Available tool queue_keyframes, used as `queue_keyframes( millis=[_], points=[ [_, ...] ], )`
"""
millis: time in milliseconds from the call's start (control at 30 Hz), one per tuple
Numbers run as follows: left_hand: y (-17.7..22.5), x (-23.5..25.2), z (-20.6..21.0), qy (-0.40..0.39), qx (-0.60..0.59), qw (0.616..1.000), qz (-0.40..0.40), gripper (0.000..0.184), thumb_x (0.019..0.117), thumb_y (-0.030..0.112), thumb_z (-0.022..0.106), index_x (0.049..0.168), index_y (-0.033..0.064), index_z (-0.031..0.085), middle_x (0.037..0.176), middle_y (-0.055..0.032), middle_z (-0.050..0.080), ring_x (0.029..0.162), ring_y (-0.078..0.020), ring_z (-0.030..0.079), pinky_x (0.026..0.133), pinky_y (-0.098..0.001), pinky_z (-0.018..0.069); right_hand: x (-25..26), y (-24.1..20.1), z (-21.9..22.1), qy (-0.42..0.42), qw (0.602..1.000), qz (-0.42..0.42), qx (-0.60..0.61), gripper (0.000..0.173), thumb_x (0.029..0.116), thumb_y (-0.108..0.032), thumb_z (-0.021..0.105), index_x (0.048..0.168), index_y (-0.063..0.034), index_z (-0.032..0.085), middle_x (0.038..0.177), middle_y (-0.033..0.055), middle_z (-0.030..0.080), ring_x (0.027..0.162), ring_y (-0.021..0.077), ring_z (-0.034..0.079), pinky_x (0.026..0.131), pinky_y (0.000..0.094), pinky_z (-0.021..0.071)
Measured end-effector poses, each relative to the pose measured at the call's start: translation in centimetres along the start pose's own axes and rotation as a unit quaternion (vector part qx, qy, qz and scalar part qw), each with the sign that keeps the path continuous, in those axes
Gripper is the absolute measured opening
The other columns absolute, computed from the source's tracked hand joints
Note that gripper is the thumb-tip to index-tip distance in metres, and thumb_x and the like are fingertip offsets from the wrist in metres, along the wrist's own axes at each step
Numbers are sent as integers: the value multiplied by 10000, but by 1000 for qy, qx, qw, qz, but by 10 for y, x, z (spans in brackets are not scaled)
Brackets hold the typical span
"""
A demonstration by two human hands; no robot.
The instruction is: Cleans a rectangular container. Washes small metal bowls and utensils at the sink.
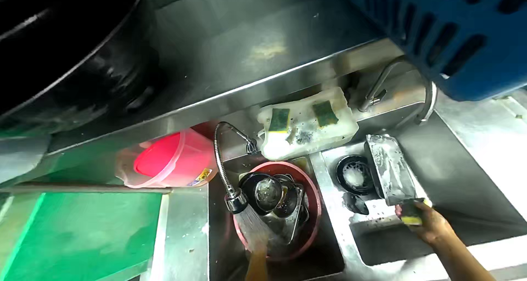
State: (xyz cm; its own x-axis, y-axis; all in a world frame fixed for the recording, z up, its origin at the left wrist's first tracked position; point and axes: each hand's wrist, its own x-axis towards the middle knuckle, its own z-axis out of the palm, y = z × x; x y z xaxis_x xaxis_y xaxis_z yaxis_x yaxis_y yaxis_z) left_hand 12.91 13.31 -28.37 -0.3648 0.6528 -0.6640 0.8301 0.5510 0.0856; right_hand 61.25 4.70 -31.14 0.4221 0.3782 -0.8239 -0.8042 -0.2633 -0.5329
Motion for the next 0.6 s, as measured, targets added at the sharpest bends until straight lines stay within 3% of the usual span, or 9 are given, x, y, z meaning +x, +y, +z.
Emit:
queue_keyframes(
  millis=[67,133,167,233,300,367,467,533,600],
  points=[
    [-21,27,22,47,5,998,34,489,1066,160,455,1471,-113,445,1479,-309,498,1420,-411,453,1201,-507,335,-22,6,4,-12,998,-9,-54,308,1093,-314,364,1195,-60,506,865,137,671,696,245,690,600,415,606],
    [-36,45,25,-14,-18,999,27,581,1080,267,459,1540,-73,354,1565,-283,406,1471,-374,394,1209,-491,325,-46,17,10,-12,996,-26,-84,297,1095,-282,375,1246,-55,492,892,151,672,699,264,693,599,431,611],
    [-43,51,29,-13,-92,996,-4,615,1047,285,533,1528,-64,374,1530,-274,453,1413,-353,473,1152,-479,414,-58,23,14,-11,995,-41,-90,289,1094,-272,377,1240,-52,494,883,155,673,684,267,688,585,432,607],
    [-58,46,30,13,-343,934,-95,610,996,202,659,1491,-45,400,1358,-319,561,1141,-420,651,898,-576,585,-85,34,28,-9,991,-76,-107,329,1093,-322,372,1251,-63,499,886,155,677,664,268,683,560,429,598],
    [-66,15,7,-34,-525,836,-156,552,1017,96,588,1500,-16,346,1251,-337,576,952,-432,675,737,-573,597,-115,47,49,-13,978,-114,-173,434,1096,-404,335,1314,-82,527,949,150,703,696,268,694,560,423,591],
    [-68,-14,-18,-107,-610,764,-182,542,1005,6,485,1513,29,296,1220,-316,570,894,-403,677,699,-525,602,-144,67,72,-42,940,-159,-300,478,1075,-348,337,1454,-86,462,1061,146,697,786,263,703,620,435,596],
    [-58,-41,-31,-219,-634,725,-153,443,958,-28,429,1399,7,407,1096,-261,631,803,-336,680,647,-459,593,-183,102,115,-128,803,-242,-529,473,1011,-250,495,1453,-85,519,1171,123,686,924,214,684,773,427,579],
    [-42,-51,-35,-279,-636,714,-84,413,905,-73,462,1317,-51,478,1086,-281,661,849,-391,698,678,-541,604,-205,120,151,-192,636,-348,-662,519,966,-288,621,1447,-105,553,1348,122,646,1215,243,639,1041,464,528],
    [-23,-61,-44,-332,-636,696,13,596,904,-66,487,1473,64,366,1155,-266,659,913,-422,704,683,-591,604,-231,137,187,-216,492,-435,-722,513,947,-373,663,1402,-144,608,1417,155,607,1324,319,575,1099,504,487]
  ],
)
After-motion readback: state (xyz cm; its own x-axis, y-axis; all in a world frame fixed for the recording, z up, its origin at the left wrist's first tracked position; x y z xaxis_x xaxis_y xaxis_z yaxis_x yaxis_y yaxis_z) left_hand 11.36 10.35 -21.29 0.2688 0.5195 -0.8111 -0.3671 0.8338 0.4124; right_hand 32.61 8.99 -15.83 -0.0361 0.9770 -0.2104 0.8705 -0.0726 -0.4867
